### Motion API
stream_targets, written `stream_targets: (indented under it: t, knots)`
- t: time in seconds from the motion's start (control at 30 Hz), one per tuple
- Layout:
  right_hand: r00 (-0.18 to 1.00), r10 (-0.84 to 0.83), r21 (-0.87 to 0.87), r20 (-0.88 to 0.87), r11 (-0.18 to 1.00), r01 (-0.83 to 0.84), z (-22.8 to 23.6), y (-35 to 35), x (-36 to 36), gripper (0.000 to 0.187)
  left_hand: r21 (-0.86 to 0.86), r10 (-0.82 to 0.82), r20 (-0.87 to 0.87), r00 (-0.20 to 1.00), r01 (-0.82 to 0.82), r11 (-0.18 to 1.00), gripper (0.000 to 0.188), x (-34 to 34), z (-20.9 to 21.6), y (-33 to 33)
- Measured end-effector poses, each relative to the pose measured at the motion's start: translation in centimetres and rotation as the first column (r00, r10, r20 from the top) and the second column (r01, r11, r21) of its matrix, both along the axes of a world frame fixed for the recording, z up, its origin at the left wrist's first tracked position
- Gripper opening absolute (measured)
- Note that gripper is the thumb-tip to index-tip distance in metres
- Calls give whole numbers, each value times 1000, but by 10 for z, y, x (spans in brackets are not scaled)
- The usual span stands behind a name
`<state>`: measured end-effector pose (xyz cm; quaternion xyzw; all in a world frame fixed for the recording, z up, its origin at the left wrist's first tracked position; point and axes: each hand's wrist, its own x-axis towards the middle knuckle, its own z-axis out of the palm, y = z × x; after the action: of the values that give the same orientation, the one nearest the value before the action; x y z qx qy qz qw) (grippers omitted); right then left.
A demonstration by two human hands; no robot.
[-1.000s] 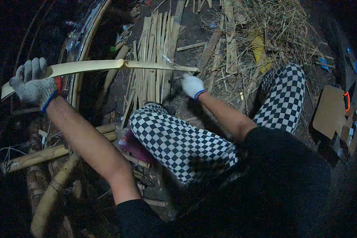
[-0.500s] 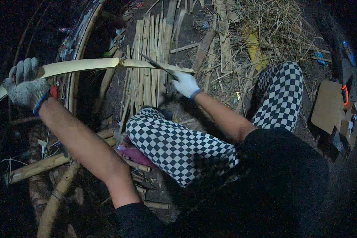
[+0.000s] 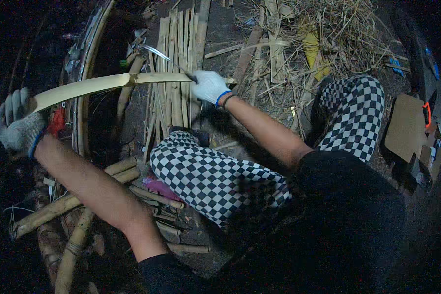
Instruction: Shaving and processing bamboo strips using a machete.
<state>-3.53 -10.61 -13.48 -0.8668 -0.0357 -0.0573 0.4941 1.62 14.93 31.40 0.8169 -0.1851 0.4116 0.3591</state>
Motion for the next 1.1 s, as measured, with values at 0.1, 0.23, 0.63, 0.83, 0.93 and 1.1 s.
stream_targets:
  t: [0.1, 0.23, 0.63, 0.83, 0.93, 1.1]
  knots:
    - [973, -44, 176, 227, 984, 4, -8, 6, -23, 30, -409, -618, -201, 760, 509, 758, 23, 2, 43, 55]
    - [750, -43, -70, -660, 998, -4, -162, -40, -49, 45, -515, -645, -134, 753, 503, 694, 20, -9, 13, 16]
    - [999, 29, 69, -36, 997, -27, -41, -23, -1, 29, 595, 420, 357, 834, -550, 586, 25, 18, -11, 35]
    - [722, -13, -265, -692, 935, -237, -209, -85, -55, 49, 735, 466, 371, 803, -561, 382, 37, 49, 4, 71]
    - [812, -94, -349, -576, 926, -141, -236, -91, -54, 45, 713, 390, 362, 847, -520, 469, 40, 40, -15, 60]
    - [941, -3, -71, -339, 997, -23, -119, -22, -13, 35, 757, 322, 415, 851, -519, 397, 44, 16, -3, 60]
